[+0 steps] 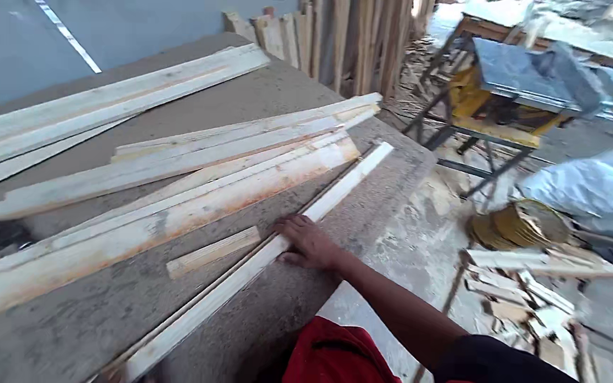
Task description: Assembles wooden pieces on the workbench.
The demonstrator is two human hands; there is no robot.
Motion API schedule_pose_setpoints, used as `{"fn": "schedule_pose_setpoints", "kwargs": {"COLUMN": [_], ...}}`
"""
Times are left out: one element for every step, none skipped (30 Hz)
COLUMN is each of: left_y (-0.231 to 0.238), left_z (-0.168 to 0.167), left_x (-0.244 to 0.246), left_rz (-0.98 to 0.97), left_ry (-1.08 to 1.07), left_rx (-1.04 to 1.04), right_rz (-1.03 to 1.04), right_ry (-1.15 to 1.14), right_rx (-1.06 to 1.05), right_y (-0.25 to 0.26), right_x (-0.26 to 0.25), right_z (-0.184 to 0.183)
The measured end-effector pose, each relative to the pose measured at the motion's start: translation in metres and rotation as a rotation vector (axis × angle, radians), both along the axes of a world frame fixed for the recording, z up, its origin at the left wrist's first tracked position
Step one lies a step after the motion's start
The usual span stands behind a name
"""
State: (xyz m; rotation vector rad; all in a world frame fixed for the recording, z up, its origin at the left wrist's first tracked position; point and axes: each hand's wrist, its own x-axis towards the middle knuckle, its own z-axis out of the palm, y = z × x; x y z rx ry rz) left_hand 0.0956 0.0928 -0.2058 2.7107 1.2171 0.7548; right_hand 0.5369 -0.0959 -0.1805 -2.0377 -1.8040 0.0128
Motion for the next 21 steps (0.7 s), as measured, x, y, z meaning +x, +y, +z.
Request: {"fn": "schedule_pose_setpoints", "kwargs": {"left_y": [-0.013, -0.029, -0.039, -0.044, -0.052, -0.059, -0.063, -0.065, -0.063, -0.058, -0.051, -0.041, -0.032, -0.021, -0.009, 0.002, 0.014, 0.026, 0.038, 0.05, 0.062], "left_z": [0.008, 0.021, 0.026, 0.024, 0.022, 0.021, 0.02, 0.021, 0.025, 0.03, 0.035, 0.041, 0.047, 0.052, 0.054, 0.055, 0.055, 0.055, 0.054, 0.054, 0.054], "left_x": [-0.006, -0.014, -0.025, -0.044, -0.069, -0.093, -0.115, -0.135, -0.153, -0.171, -0.187, -0.204, -0.219, -0.232, -0.244, -0.253, -0.261, -0.267, -0.273, -0.278, -0.284], "left_rz": [0.02, 0.047, 0.101, 0.167, 0.232, 0.286, 0.338, 0.399, 0.462, 0.526, 0.588, 0.641, 0.678, 0.697, 0.698, 0.689, 0.672, 0.65, 0.621, 0.581, 0.523], "left_ry": [-0.036, -0.069, -0.088, -0.099, -0.108, -0.109, -0.105, -0.108, -0.135, -0.173, -0.205, -0.225, -0.241, -0.257, -0.283, -0.311, -0.336, -0.356, -0.361, -0.356, -0.342], "left_rx": [-0.019, -0.047, -0.056, -0.061, -0.054, -0.047, -0.052, -0.077, -0.123, -0.171, -0.21, -0.244, -0.278, -0.304, -0.317, -0.33, -0.346, -0.376, -0.413, -0.454, -0.495], "right_rz": [-0.009, -0.006, 0.007, 0.03, 0.059, 0.088, 0.107, 0.136, 0.17, 0.21, 0.253, 0.294, 0.329, 0.356, 0.374, 0.379, 0.372, 0.354, 0.338, 0.326, 0.321], "right_ry": [0.028, 0.055, 0.063, 0.069, 0.078, 0.095, 0.109, 0.113, 0.098, 0.073, 0.056, 0.043, 0.036, 0.034, 0.038, 0.033, 0.028, 0.026, 0.015, 0.005, -0.006], "right_rx": [-0.006, -0.017, -0.028, -0.037, -0.06, -0.068, -0.067, -0.063, -0.057, -0.05, -0.054, -0.07, -0.096, -0.118, -0.139, -0.163, -0.183, -0.205, -0.22, -0.234, -0.244], "right_y": [-0.007, -0.012, -0.012, -0.006, 0.004, 0.015, 0.023, 0.03, 0.038, 0.047, 0.057, 0.067, 0.076, 0.084, 0.091, 0.096, 0.099, 0.101, 0.102, 0.103, 0.103], "right_x": [0.0, -0.003, -0.007, -0.011, -0.017, -0.027, -0.038, -0.05, -0.062, -0.074, -0.089, -0.104, -0.119, -0.132, -0.142, -0.15, -0.155, -0.157, -0.157, -0.157, -0.158], "right_z": [0.008, 0.014, 0.017, 0.018, 0.016, 0.016, 0.02, 0.022, 0.023, 0.022, 0.023, 0.023, 0.024, 0.022, 0.02, 0.017, 0.013, 0.01, 0.008, 0.009, 0.01]}}
